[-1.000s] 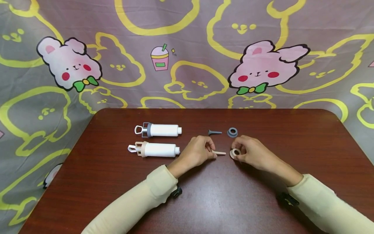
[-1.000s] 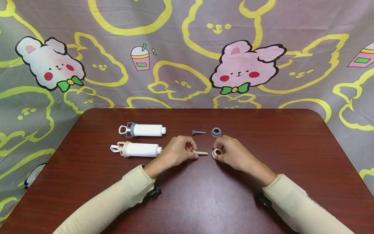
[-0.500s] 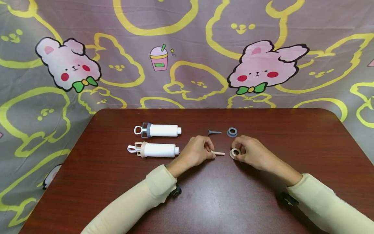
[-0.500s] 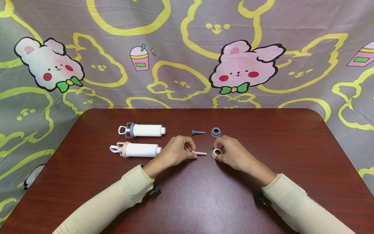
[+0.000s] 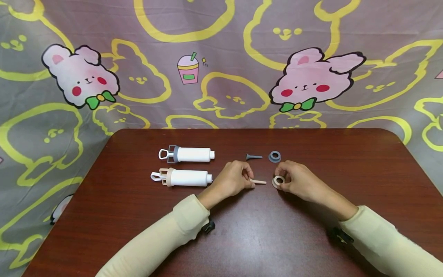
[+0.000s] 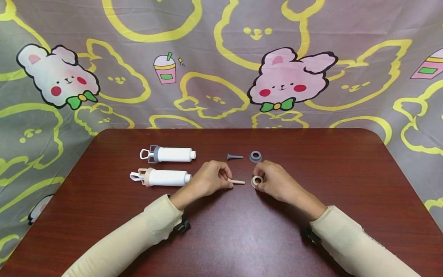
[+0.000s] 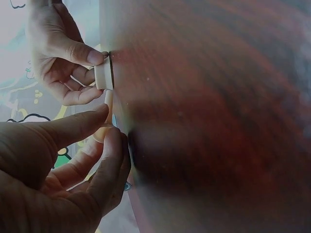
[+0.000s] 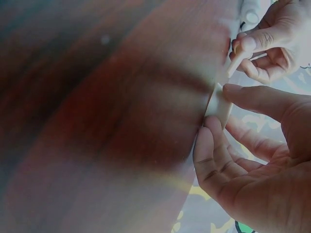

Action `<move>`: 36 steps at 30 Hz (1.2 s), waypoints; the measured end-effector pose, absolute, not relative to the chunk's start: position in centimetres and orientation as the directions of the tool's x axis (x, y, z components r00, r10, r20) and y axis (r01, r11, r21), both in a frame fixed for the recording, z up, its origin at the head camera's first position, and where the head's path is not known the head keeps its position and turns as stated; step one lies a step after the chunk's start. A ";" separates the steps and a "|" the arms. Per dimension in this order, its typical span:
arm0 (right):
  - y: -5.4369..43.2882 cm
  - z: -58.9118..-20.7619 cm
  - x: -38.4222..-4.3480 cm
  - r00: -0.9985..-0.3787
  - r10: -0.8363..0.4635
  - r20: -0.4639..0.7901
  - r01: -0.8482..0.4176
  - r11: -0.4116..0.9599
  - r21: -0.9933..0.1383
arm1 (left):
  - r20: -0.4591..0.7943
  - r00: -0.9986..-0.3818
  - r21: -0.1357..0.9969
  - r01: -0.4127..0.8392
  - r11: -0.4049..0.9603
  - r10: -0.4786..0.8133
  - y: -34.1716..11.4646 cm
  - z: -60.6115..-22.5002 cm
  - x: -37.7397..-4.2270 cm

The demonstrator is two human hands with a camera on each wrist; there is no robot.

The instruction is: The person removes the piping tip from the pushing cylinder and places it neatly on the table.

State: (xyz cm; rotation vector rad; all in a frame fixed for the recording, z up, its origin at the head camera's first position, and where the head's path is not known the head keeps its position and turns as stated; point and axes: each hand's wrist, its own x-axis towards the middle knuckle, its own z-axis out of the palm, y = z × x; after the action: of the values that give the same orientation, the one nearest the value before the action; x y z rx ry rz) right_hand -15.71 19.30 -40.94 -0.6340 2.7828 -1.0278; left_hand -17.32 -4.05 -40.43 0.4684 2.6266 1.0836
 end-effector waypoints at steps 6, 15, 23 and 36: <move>19.2 -40.9 -15.7 -0.907 -0.420 0.035 -0.342 0.684 -0.644 | -0.125 -0.915 0.711 0.187 0.677 0.383 -4.2 -40.4 -17.4; 19.2 -40.9 -15.7 -0.907 -0.419 0.034 -0.342 0.689 -0.639 | -0.137 -0.917 0.694 0.182 0.697 0.376 -4.2 -40.2 -17.5; 19.2 -40.9 -15.7 -0.909 -0.416 0.029 -0.337 0.691 -0.639 | -0.141 -0.916 0.690 0.181 0.701 0.375 -4.2 -40.3 -17.6; 19.3 -41.0 -15.7 -0.907 -0.421 0.023 -0.335 0.685 -0.648 | -0.140 -0.917 0.664 0.193 0.722 0.373 -4.1 -40.3 -17.7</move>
State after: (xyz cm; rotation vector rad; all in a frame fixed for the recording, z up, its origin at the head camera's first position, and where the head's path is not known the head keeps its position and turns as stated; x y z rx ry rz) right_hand -15.74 19.26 -40.96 -0.6235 2.7651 -1.0248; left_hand -17.65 -4.10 -40.32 0.4469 2.6637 0.9844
